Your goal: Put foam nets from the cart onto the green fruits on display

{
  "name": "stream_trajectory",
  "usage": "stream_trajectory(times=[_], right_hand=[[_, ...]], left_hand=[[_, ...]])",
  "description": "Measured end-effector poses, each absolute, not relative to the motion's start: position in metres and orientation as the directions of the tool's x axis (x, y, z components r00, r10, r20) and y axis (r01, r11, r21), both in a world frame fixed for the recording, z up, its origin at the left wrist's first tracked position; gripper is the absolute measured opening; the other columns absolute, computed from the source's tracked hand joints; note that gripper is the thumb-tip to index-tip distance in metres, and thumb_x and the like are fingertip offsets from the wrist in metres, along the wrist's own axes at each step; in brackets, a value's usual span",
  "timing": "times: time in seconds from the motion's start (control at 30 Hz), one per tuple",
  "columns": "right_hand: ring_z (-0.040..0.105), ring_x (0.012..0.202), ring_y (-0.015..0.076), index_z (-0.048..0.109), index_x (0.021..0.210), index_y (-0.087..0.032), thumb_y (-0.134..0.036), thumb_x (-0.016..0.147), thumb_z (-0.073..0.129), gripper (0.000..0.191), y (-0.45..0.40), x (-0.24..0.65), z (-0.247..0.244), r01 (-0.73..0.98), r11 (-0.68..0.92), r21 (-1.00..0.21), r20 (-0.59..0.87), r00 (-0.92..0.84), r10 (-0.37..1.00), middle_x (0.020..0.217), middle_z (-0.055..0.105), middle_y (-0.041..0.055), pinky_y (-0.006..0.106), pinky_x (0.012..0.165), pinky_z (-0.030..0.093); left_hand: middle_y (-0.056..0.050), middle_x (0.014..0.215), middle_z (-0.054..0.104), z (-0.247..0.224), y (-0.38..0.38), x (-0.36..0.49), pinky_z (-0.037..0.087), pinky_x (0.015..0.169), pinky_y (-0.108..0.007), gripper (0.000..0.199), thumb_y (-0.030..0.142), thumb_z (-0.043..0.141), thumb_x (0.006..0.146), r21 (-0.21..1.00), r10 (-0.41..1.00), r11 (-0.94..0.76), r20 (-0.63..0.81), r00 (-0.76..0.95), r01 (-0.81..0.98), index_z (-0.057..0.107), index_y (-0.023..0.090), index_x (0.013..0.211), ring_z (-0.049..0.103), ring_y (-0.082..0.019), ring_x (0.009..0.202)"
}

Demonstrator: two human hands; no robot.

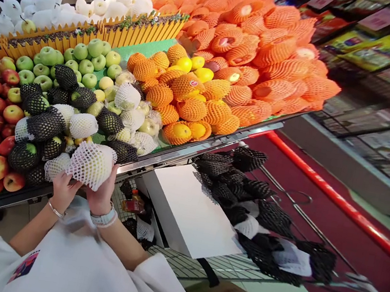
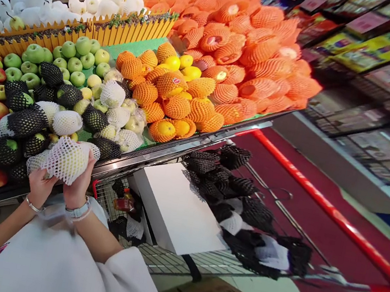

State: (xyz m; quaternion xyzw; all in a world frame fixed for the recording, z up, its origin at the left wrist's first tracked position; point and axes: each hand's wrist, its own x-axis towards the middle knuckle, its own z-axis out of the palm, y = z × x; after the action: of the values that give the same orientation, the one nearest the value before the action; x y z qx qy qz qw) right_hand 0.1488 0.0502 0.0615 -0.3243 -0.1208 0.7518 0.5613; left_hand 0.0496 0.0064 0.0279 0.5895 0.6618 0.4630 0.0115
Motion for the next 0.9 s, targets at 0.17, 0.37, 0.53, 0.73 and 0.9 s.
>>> stream_trajectory(times=[0.17,0.37,0.53,0.73,0.9], right_hand=[[0.055,0.127,0.0258,0.047,0.138,-0.029,-0.06,0.08,0.061,0.067,0.039,0.144,0.069,-0.763,-0.351,-0.543,-0.344,-0.179,0.922,0.137,0.06,0.0031,0.047,0.106,0.047],[0.054,0.127,0.0277,0.038,0.144,-0.024,-0.058,0.08,0.058,0.075,0.067,0.16,0.054,-0.7,-0.16,-0.696,-0.208,-0.016,0.978,0.139,0.056,0.0079,0.05,0.112,0.04],[0.048,0.134,0.0306,0.031,0.149,-0.026,-0.06,0.08,0.063,0.083,0.069,0.175,0.051,-0.441,0.033,-0.897,0.122,-0.175,0.977,0.149,0.045,0.009,0.051,0.114,0.037],[-0.016,0.149,0.0352,0.022,0.155,-0.027,-0.068,0.09,0.04,0.078,0.059,0.169,0.064,0.124,0.435,-0.892,0.338,-0.456,0.824,0.166,0.007,0.0051,0.069,0.115,-0.007],[0.017,0.151,0.0272,0.045,0.144,-0.033,-0.032,0.097,0.045,0.047,0.057,0.184,0.077,0.166,0.522,-0.836,0.464,-0.293,0.836,0.159,0.032,0.001,0.061,0.119,0.019]], left_hand=[[-0.006,0.061,0.067,0.032,0.007,0.051,0.048,0.057,-0.032,0.031,0.046,0.06,0.087,0.642,0.773,-0.13,0.543,-0.329,0.755,0.067,0.021,0.069,0.063,-0.022,0.059],[-0.002,0.07,0.072,0.064,-0.003,0.047,0.054,0.059,-0.028,0.022,0.035,0.053,0.093,0.913,0.786,-0.19,0.361,-0.501,0.361,0.071,0.023,0.093,0.066,-0.015,0.058],[-0.009,0.128,0.065,0.075,0.01,0.041,0.057,0.082,-0.035,0.052,0.05,0.071,0.077,0.937,0.887,0.004,-0.164,-0.432,-0.348,0.061,0.027,0.122,0.067,-0.024,0.107],[-0.013,0.132,0.062,0.056,0.002,0.05,0.051,0.099,-0.044,0.076,0.06,0.073,0.068,0.875,0.881,0.176,-0.345,-0.324,-0.451,0.05,0.026,0.132,0.059,-0.03,0.12],[-0.012,0.134,0.059,0.06,0.009,0.041,0.05,0.1,-0.044,0.072,0.051,0.072,0.073,0.965,0.905,0.146,-0.22,-0.365,-0.218,0.044,0.025,0.134,0.058,-0.029,0.122]])
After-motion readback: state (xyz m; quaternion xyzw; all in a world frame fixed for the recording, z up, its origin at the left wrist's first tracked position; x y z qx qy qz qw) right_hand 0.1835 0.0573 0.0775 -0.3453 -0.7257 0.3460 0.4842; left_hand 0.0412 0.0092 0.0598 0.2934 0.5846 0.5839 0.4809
